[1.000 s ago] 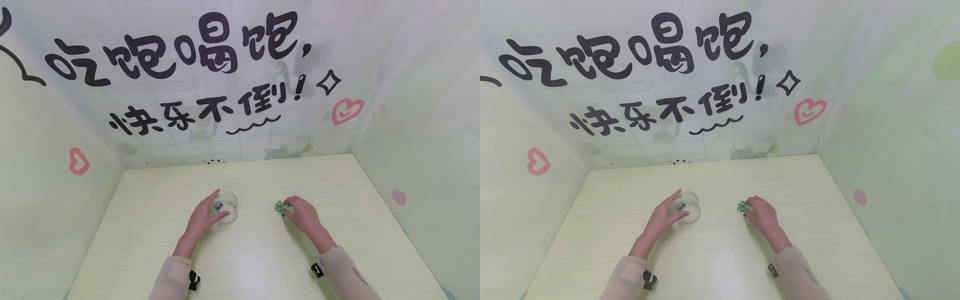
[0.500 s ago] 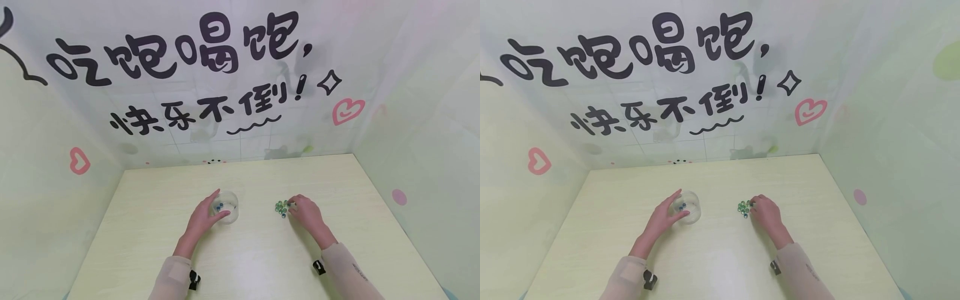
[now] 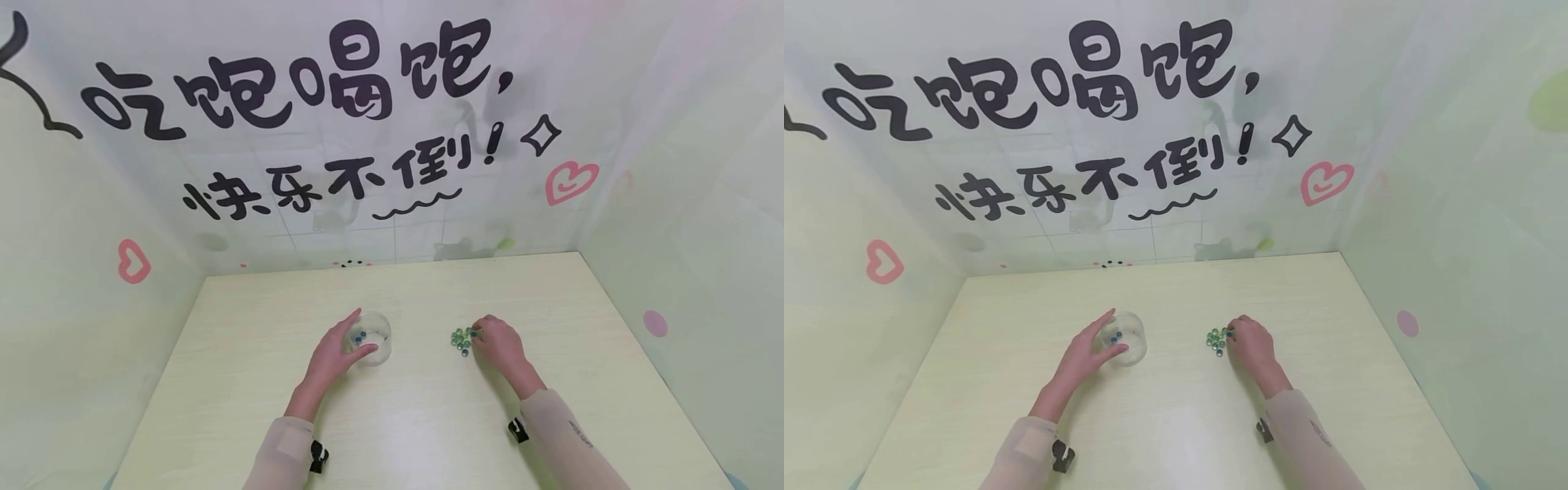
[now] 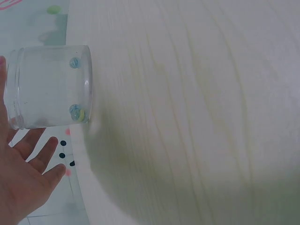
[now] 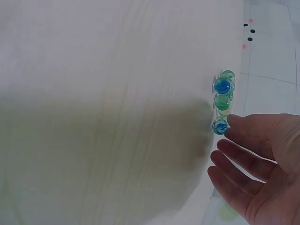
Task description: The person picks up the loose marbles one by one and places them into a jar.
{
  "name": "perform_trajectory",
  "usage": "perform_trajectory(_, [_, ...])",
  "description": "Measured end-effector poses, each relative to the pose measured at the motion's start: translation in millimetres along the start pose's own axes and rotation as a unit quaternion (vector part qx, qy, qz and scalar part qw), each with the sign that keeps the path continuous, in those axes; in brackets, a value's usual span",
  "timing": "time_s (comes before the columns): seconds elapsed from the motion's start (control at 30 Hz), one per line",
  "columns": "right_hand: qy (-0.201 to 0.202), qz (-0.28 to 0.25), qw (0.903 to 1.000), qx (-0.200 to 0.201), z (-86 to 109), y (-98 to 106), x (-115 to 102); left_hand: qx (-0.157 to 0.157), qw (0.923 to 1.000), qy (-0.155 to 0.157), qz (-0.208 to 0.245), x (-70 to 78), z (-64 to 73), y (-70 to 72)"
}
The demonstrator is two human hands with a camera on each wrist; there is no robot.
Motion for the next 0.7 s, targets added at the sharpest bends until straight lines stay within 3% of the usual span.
perform_trajectory(0.7, [-0.006,0.003,0.9994,0.034,-4.8,-5.5,0.3,0.0,1.0,-0.002,-0.003,1.9,1.0,0.8])
Point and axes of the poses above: each hand's wrist, its own z-axis away from the middle knuckle, its own y-axis out of the back of the hand, x = y × z, the point moved 9 cm from there along -z, towards the middle knuckle, and after that the axes turned 9 degrees about -y, right-handed, at the moved point
